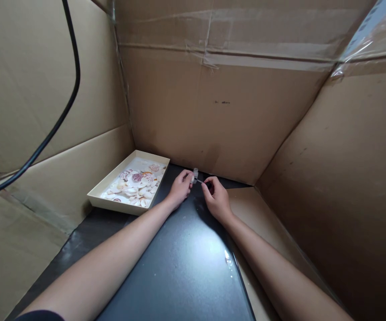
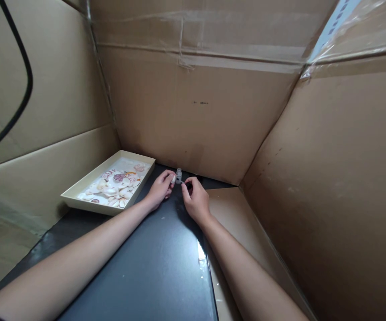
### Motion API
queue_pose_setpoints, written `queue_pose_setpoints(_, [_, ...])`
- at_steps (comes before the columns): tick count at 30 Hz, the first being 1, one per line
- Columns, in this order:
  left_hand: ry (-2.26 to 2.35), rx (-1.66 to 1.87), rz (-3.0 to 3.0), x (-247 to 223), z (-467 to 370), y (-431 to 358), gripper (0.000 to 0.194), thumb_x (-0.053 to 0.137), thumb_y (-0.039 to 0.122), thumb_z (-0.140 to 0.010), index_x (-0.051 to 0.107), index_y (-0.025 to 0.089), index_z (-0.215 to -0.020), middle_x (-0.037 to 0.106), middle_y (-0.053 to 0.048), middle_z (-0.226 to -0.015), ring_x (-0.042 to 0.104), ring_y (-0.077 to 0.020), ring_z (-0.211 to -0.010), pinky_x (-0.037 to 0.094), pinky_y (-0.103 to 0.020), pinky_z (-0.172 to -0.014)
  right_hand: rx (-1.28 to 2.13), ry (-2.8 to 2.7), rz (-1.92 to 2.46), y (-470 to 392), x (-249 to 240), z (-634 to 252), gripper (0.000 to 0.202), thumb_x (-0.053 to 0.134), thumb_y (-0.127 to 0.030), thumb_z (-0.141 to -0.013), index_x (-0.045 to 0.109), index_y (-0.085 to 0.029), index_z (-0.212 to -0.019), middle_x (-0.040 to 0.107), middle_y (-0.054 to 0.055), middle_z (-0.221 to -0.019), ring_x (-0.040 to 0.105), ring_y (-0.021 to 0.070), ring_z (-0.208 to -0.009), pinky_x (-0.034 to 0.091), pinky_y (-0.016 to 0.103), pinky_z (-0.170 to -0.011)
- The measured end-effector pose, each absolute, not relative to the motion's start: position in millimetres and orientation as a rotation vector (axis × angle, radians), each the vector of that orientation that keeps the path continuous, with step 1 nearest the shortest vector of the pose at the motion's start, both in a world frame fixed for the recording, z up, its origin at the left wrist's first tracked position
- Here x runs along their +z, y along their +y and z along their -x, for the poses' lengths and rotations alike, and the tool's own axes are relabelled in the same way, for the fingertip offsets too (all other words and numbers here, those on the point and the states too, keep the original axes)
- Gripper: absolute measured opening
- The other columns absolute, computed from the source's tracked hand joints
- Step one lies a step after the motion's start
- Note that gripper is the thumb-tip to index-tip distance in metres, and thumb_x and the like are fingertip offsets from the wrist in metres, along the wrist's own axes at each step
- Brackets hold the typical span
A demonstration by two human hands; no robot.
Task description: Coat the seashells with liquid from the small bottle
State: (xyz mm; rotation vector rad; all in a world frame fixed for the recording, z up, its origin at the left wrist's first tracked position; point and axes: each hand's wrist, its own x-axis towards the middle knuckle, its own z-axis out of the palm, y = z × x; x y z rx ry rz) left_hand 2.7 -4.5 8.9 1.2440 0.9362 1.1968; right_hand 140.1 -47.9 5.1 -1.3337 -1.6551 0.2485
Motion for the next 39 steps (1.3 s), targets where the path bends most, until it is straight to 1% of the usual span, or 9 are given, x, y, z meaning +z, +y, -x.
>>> queue_pose_setpoints(4, [0.92,1.189,-1.223,9.0,-2.1,-4.5,0.015,0.041,0.033,-0.09,0.051,0.021,-0.088,0.036,0.008,-0.056,0.027,-0.0027,-0.033,0.018,-0.015,-0.031,0.299,-1.701,1.252,-48.3,5.9,-140.6,0.019,0.046,-0.038,-0.089,0.053,-0.021,-0.093,0.057,-0.001,-0.076,0.049,0.0125,-0.061,0.037,0.024,-0.06])
queue_pose_setpoints(8, [0.898,1.167,-1.2,8.5,-1.6,-3.4,0.017,0.039,0.034,-0.09,0.05,0.021,-0.087,0.033,0.008,-0.056,0.026,-0.003,-0.032,0.016,-0.015,-0.032,0.307,-1.737,1.271,-48.0,5.5,-140.7,0.017,0.047,-0.036,-0.088,0.053,-0.021,-0.092,0.056,-0.001,-0.074,0.049,0.0125,-0.061,0.036,0.024,-0.06])
queue_pose_setpoints(16, [0.889,1.175,-1.201,7.0,-1.3,-3.2,0.017,0.04,0.035,-0.09,0.05,0.021,-0.087,0.034,0.008,-0.056,0.026,-0.0028,-0.032,0.016,-0.015,-0.032,0.278,-1.713,1.235,-49.9,7.3,-140.1,0.018,0.047,-0.036,-0.088,0.054,-0.02,-0.092,0.058,0.0,-0.077,0.049,0.0124,-0.062,0.037,0.024,-0.061])
queue_pose_setpoints(19, [0.901,1.175,-1.192,7.0,-1.3,-3.6,0.016,0.04,0.034,-0.089,0.049,0.021,-0.087,0.034,0.008,-0.057,0.026,-0.0027,-0.032,0.016,-0.014,-0.032,0.24,-1.696,1.292,-49.8,7.4,-139.8,0.018,0.047,-0.036,-0.088,0.055,-0.02,-0.09,0.059,0.001,-0.079,0.049,0.0128,-0.062,0.037,0.024,-0.06])
queue_pose_setpoints(23, [0.917,1.183,-1.185,6.4,-1.4,-2.4,0.014,0.04,0.032,-0.088,0.048,0.021,-0.086,0.038,0.008,-0.058,0.028,-0.0028,-0.032,0.017,-0.015,-0.032,0.261,-1.736,1.212,-50.9,8.1,-138.4,0.019,0.046,-0.036,-0.088,0.054,-0.02,-0.092,0.058,0.001,-0.078,0.049,0.0125,-0.062,0.037,0.024,-0.061])
queue_pose_setpoints(28, [0.9,1.172,-1.185,6.0,-1.5,-1.0,0.011,0.039,0.026,-0.086,0.047,0.021,-0.083,0.041,0.007,-0.059,0.03,-0.0029,-0.032,0.017,-0.015,-0.032,0.252,-1.716,1.282,-50.9,8.8,-139.7,0.017,0.047,-0.035,-0.088,0.055,-0.02,-0.09,0.057,0.0,-0.077,0.048,0.012,-0.061,0.036,0.024,-0.06])
queue_pose_setpoints(31, [0.896,1.168,-1.183,6.7,-1.4,-1.7,0.008,0.039,0.024,-0.084,0.046,0.02,-0.081,0.041,0.007,-0.059,0.03,-0.003,-0.032,0.017,-0.015,-0.032,0.267,-1.696,1.247,-49.8,8.5,-141.1,0.018,0.047,-0.036,-0.089,0.054,-0.019,-0.09,0.056,-0.001,-0.076,0.048,0.012,-0.061,0.036,0.023,-0.06])
queue_pose_setpoints(35, [0.895,1.173,-1.181,8.1,-1.1,-2.9,0.009,0.038,0.024,-0.084,0.045,0.02,-0.079,0.041,0.007,-0.058,0.03,-0.0033,-0.032,0.017,-0.015,-0.032,0.264,-1.729,1.282,-48.7,7.7,-141.0,0.017,0.048,-0.035,-0.087,0.055,-0.02,-0.088,0.056,-0.002,-0.071,0.047,0.0121,-0.059,0.035,0.023,-0.058])
queue_pose_setpoints(39, [0.905,1.176,-1.182,8.4,-1.4,-3.0,0.009,0.039,0.025,-0.084,0.044,0.02,-0.08,0.042,0.007,-0.058,0.031,-0.0031,-0.032,0.018,-0.015,-0.032,0.273,-1.701,1.243,-49.5,8.3,-140.4,0.019,0.046,-0.037,-0.088,0.055,-0.02,-0.089,0.056,-0.001,-0.073,0.048,0.0122,-0.06,0.036,0.023,-0.059])
